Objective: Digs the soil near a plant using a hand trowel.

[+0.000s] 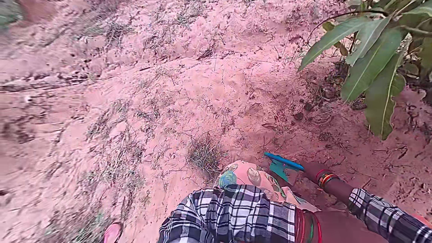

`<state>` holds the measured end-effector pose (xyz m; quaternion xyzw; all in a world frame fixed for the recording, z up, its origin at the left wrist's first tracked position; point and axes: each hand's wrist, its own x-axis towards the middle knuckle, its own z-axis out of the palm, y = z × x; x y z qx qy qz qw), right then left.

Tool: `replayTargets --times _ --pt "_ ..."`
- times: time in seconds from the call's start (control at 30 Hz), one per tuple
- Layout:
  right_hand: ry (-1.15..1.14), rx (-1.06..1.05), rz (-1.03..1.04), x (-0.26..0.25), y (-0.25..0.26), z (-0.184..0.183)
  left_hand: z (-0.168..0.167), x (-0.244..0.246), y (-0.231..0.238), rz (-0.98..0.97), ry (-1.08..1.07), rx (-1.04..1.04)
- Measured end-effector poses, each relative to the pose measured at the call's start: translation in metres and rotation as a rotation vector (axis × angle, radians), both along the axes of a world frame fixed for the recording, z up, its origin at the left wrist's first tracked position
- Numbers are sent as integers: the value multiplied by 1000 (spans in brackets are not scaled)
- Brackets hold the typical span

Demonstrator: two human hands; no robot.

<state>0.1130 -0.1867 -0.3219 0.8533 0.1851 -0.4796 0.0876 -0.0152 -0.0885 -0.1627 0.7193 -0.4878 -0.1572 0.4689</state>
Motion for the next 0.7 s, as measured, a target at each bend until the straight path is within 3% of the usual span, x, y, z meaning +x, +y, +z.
replayTargets --times 0.1,0.17,0.33,0.43,0.57,0.7 --pt "-42 113 5 2 28 28 10 4 12 -5 -142 126" --pt "-60 226 20 2 58 36 14 14 17 11 -176 103" --pt "-148 502 136 14 142 -7 13 38 27 110 -183 -90" --pt "-197 474 232 37 172 -33 12 48 31 100 -113 -111" --pt "-199 341 300 100 138 -57 10 56 38 78 -78 -87" --pt "-282 314 152 165 60 -55 8 63 52 85 -50 -61"
